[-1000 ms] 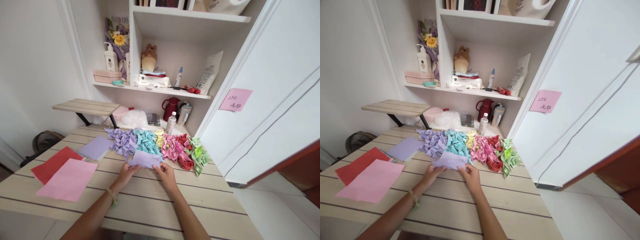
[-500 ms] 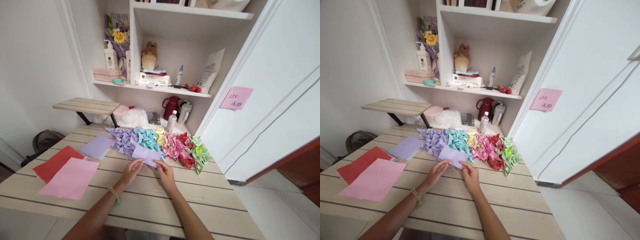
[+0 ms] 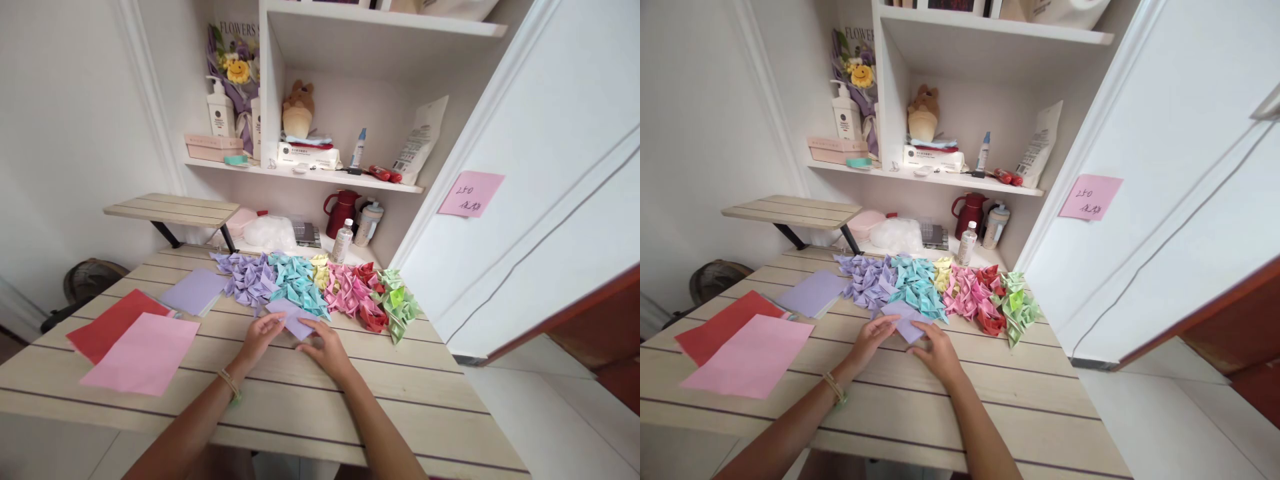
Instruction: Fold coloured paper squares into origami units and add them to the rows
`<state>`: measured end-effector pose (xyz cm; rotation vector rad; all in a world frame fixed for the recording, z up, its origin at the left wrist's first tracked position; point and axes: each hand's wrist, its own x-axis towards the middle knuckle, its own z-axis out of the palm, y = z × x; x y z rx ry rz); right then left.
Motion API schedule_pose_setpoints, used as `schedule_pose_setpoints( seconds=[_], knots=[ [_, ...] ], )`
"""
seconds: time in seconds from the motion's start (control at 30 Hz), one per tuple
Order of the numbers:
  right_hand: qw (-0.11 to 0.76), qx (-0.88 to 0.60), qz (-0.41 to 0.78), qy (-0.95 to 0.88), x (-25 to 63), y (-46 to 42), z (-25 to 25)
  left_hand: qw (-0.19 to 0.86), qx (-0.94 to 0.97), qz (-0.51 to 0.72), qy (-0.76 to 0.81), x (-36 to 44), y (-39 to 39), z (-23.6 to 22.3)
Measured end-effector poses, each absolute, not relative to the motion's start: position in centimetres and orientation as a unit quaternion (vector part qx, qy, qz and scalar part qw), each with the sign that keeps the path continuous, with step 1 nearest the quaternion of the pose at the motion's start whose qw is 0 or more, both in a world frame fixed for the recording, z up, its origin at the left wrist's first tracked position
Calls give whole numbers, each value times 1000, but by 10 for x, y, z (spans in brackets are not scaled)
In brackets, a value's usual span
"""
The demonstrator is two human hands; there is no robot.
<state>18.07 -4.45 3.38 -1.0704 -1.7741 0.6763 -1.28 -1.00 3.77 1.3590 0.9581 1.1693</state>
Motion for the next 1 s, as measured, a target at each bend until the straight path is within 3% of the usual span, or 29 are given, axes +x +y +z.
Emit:
schedule_pose_setpoints(
  seconds=[0.2, 0.4, 0.53, 0.7, 0.87, 1.0],
  knots=[
    [569, -460, 300, -612, 179, -43, 33, 497, 612, 474, 392, -9, -16, 38],
    [601, -440, 377, -550, 172, -38, 25, 489, 612, 494, 378, -5, -15, 34],
    [580, -436, 420, -545, 171, -37, 24, 541, 562, 515, 356, -5, -12, 32],
    [577, -449, 388, -562, 171, -39, 28, 593, 585, 418, 363, -4, -13, 32],
    [542, -488, 274, -627, 176, -44, 34, 565, 592, 432, 379, -6, -12, 32],
    [506, -455, 337, -651, 176, -50, 41, 521, 604, 451, 401, -9, -12, 32]
  ],
)
